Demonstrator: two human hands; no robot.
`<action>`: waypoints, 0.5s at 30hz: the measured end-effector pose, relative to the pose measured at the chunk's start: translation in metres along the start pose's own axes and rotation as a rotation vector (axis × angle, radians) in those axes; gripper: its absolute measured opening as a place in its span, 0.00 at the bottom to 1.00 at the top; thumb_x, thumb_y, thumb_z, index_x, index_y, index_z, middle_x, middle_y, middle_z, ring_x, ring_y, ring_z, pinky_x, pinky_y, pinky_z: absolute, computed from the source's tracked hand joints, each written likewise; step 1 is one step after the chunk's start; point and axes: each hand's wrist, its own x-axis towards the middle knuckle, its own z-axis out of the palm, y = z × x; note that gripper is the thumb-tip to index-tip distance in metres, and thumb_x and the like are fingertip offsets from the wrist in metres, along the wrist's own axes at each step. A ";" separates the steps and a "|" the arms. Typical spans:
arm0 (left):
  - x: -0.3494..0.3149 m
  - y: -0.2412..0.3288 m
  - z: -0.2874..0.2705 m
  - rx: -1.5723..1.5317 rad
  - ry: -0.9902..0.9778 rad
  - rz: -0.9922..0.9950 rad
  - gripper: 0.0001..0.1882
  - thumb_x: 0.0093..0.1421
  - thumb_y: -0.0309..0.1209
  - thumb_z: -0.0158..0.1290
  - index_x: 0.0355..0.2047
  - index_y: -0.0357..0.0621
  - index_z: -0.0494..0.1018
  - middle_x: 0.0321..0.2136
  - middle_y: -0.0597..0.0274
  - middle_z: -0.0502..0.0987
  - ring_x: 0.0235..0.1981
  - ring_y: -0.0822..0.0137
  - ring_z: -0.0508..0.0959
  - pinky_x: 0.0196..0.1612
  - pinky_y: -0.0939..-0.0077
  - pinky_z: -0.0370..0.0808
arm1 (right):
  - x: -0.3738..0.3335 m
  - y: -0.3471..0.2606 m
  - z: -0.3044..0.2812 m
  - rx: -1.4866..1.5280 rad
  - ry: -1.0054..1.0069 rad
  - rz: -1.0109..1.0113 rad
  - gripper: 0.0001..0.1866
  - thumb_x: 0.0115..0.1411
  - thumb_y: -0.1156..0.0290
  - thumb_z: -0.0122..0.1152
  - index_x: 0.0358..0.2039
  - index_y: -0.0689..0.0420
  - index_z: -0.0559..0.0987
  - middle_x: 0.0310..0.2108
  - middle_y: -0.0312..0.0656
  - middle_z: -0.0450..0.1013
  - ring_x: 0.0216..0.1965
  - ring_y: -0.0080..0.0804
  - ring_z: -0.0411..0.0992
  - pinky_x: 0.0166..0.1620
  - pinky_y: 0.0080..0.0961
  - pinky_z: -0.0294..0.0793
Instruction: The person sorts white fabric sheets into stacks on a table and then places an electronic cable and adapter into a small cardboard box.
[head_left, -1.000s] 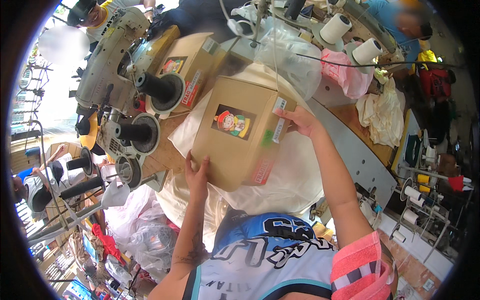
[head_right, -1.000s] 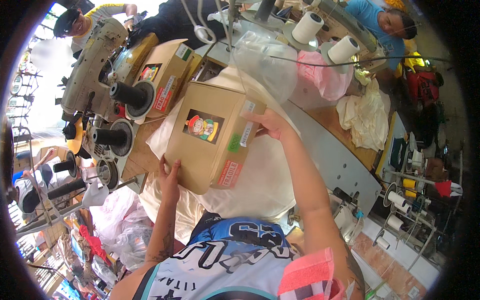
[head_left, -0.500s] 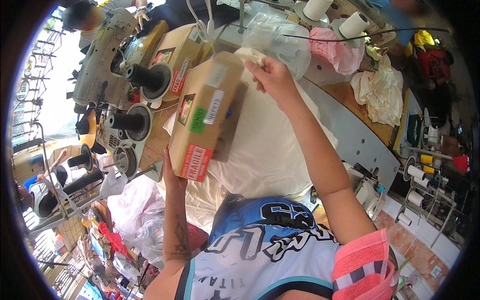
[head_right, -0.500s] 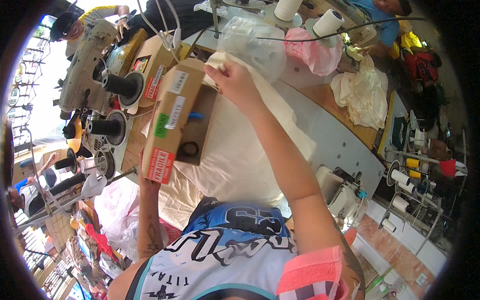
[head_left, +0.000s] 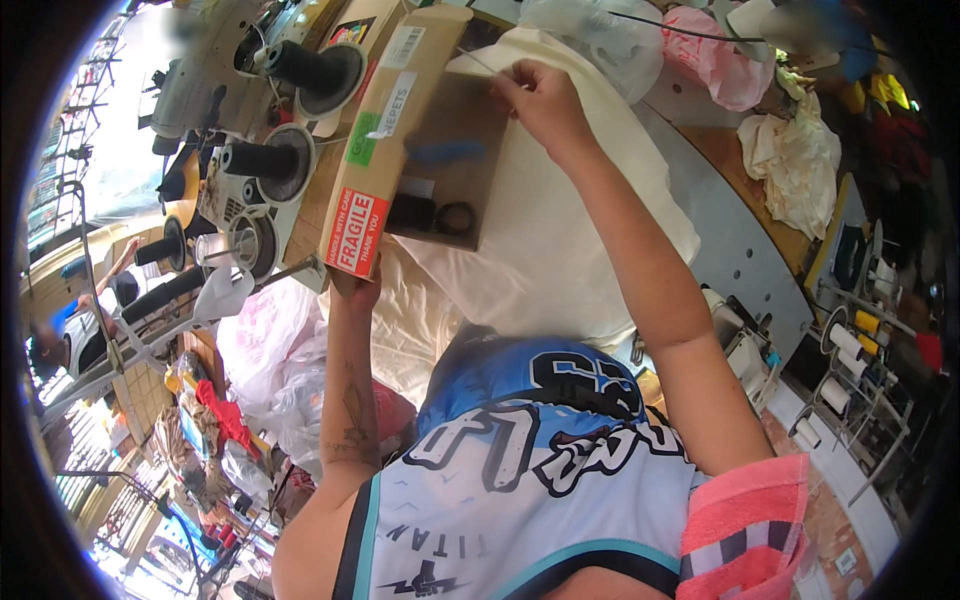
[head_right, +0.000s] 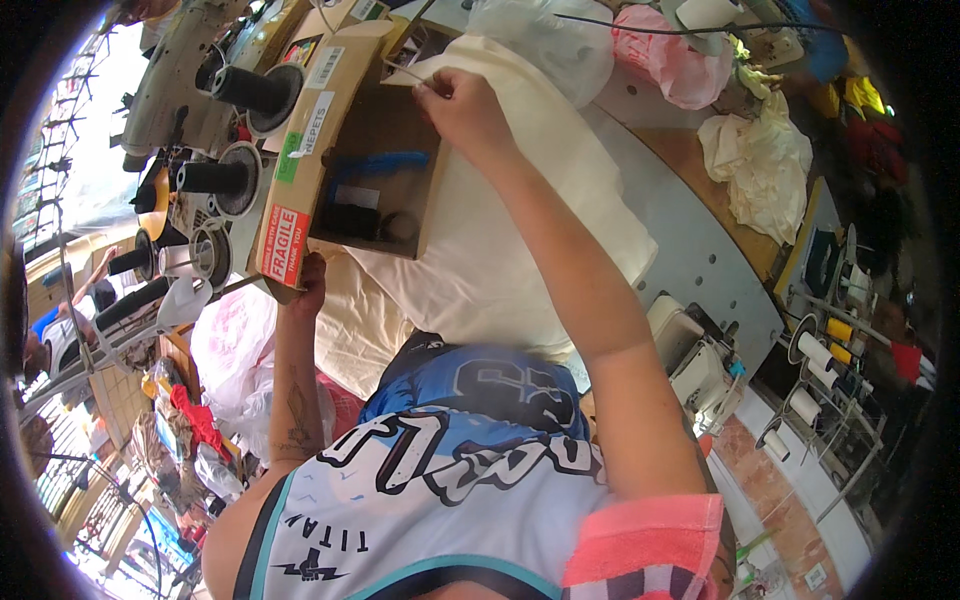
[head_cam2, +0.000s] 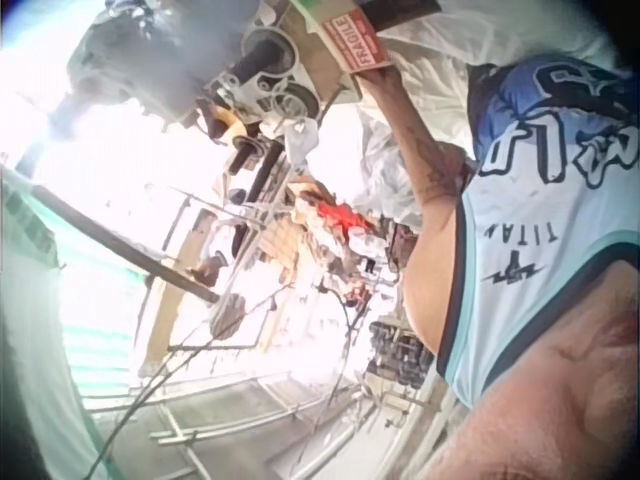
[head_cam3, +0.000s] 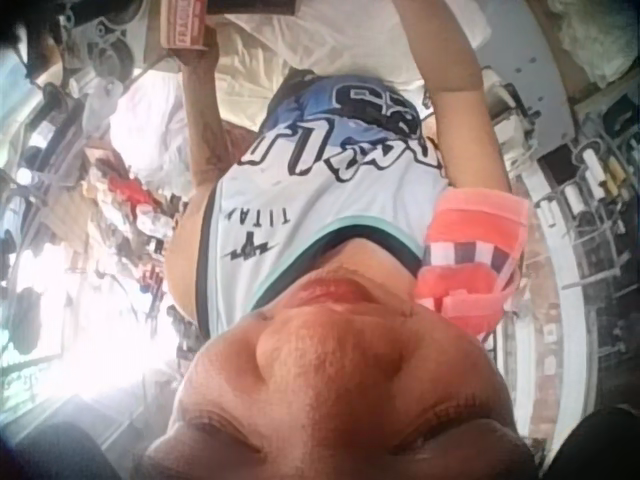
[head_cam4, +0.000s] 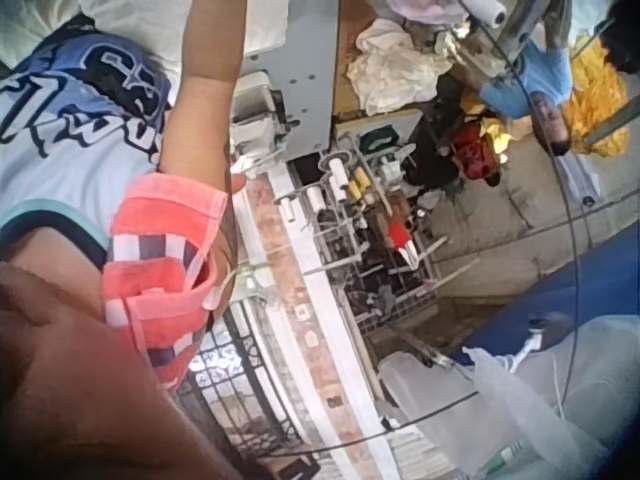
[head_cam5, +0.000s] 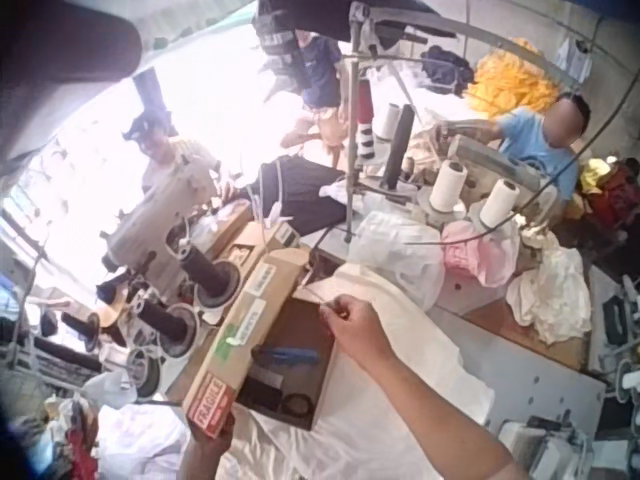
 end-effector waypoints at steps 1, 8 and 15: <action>0.000 0.001 0.003 0.023 0.068 0.025 0.11 0.66 0.35 0.49 0.45 0.44 0.72 0.38 0.60 0.80 0.37 0.65 0.82 0.36 0.73 0.83 | -0.004 0.015 0.004 -0.075 -0.027 -0.018 0.12 0.58 0.66 0.61 0.33 0.64 0.80 0.27 0.45 0.78 0.27 0.31 0.76 0.34 0.27 0.74; -0.003 -0.003 0.049 0.094 0.088 0.034 0.08 0.65 0.34 0.50 0.41 0.47 0.73 0.36 0.64 0.80 0.33 0.67 0.81 0.33 0.72 0.81 | -0.032 0.077 0.057 -0.571 -0.331 -0.274 0.10 0.52 0.73 0.58 0.33 0.64 0.81 0.35 0.55 0.77 0.39 0.52 0.77 0.41 0.42 0.76; -0.004 0.004 0.038 0.072 0.178 -0.008 0.11 0.63 0.39 0.53 0.40 0.47 0.74 0.34 0.63 0.80 0.30 0.66 0.82 0.29 0.72 0.81 | -0.043 0.092 0.096 -0.837 -0.643 -0.392 0.08 0.53 0.72 0.57 0.30 0.60 0.82 0.35 0.52 0.77 0.42 0.50 0.77 0.43 0.42 0.77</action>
